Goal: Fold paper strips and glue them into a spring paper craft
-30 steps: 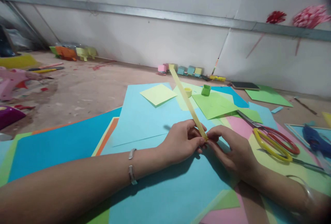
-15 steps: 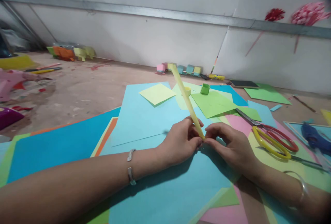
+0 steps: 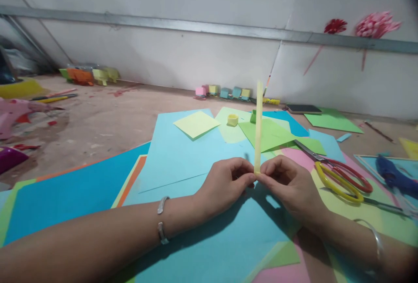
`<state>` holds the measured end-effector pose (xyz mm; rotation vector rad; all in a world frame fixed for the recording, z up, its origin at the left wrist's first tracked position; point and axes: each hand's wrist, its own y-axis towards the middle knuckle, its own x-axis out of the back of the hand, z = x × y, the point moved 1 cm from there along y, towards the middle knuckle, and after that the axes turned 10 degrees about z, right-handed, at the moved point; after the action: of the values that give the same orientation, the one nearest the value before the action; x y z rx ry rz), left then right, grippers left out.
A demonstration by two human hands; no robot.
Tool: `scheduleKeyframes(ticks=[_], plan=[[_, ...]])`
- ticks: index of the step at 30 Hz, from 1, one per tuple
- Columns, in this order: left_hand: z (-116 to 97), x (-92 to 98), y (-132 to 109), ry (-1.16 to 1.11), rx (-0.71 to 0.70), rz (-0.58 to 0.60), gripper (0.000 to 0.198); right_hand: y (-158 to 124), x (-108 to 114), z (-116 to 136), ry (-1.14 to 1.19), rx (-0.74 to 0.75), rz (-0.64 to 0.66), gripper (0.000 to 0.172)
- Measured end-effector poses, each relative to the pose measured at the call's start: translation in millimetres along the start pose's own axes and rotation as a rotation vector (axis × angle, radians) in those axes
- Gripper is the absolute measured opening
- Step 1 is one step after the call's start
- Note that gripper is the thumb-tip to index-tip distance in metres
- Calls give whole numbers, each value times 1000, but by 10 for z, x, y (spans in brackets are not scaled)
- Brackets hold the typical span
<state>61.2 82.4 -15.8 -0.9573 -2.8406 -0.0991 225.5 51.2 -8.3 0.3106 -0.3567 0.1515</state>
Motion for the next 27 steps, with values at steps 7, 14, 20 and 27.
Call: scheduleKeyframes(ticks=[7, 14, 20, 27], plan=[[-6, 4, 7, -2, 2, 6, 10, -49, 16, -10, -200, 324, 10, 10], [-32, -6, -23, 84, 27, -10, 10, -109, 19, 13, -367, 494, 28, 35], [-15, -22, -19, 21, 19, 7, 9, -64, 22, -1, -444, 444, -34, 23], [-36, -32, -16, -99, 44, -4, 9, -61, 30, -13, -413, 449, -48, 24]])
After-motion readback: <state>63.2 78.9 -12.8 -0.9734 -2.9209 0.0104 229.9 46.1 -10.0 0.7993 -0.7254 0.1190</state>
